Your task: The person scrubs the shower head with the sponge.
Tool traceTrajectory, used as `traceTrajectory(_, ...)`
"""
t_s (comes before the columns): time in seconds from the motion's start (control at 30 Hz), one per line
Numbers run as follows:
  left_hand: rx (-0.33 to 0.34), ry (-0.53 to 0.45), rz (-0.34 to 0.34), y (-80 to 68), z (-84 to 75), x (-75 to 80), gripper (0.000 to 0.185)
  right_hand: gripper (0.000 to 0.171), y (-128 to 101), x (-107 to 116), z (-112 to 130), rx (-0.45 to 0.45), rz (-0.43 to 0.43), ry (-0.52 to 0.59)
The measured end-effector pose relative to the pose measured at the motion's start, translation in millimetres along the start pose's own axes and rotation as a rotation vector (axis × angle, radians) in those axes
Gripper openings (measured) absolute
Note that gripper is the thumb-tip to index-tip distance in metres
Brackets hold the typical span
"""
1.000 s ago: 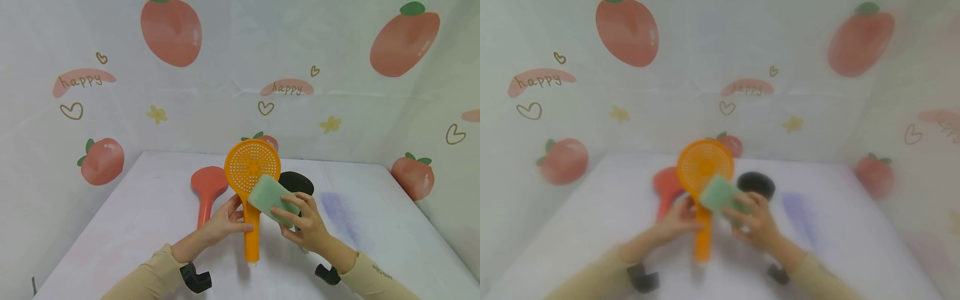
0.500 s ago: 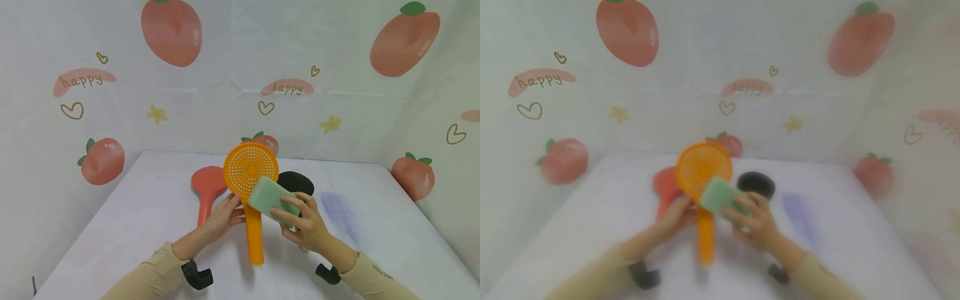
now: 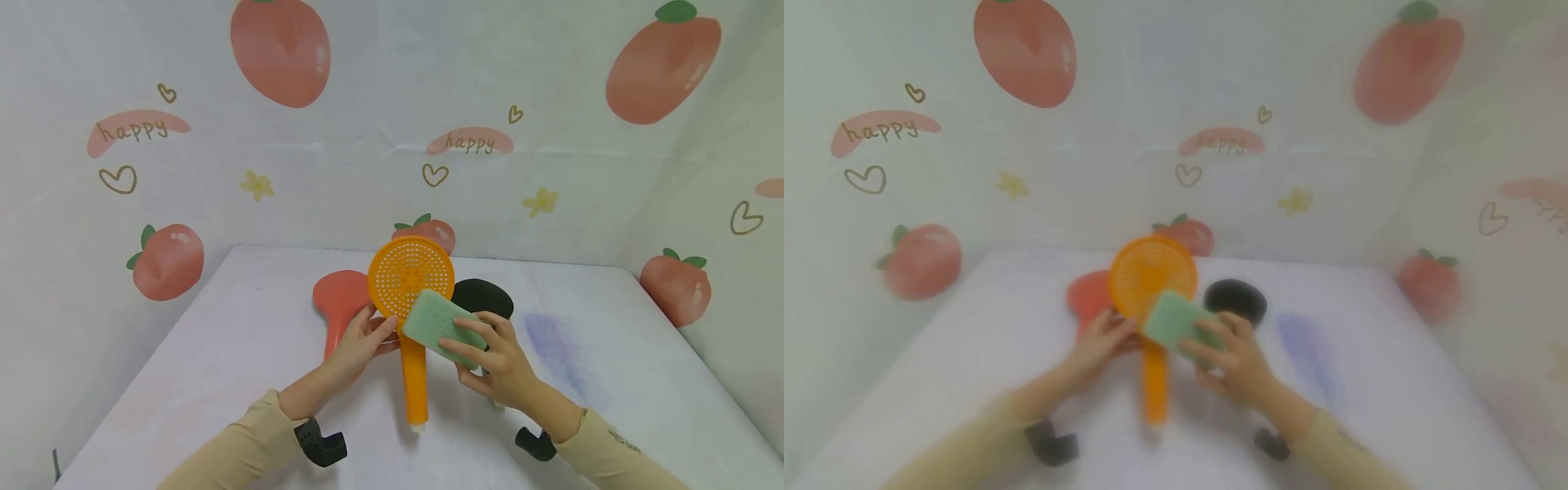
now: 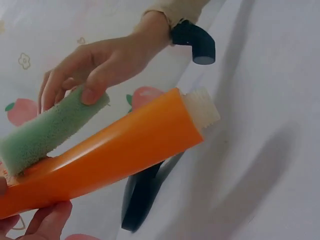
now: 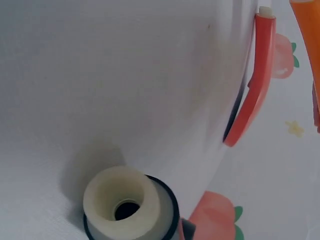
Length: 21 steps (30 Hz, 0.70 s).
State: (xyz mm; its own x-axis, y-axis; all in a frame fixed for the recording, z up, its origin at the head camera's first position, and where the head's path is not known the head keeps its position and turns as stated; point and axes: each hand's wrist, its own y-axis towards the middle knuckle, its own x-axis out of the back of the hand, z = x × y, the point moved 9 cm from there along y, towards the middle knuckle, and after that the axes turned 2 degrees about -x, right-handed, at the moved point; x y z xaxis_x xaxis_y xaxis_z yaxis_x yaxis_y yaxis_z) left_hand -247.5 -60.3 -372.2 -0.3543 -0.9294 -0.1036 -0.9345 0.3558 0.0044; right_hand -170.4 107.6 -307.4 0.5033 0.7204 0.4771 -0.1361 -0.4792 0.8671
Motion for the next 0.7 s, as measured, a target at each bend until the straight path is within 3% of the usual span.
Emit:
traceTrajectory(0.27,0.021,0.022,-0.071,2.2,-0.2,4.5,0.052,0.029,2.1,-8.2,7.5,0.022,0.099,0.010)
traceTrajectory(0.47,0.044,0.003,-0.170,6.5,5.9,15.6,0.051,0.032,-3.1,-14.6,16.9,0.084,0.216,0.077)
traceTrajectory(0.7,0.050,-0.019,-0.235,8.7,6.2,24.6,0.052,0.033,-13.3,-20.0,29.8,0.160,0.348,0.168)
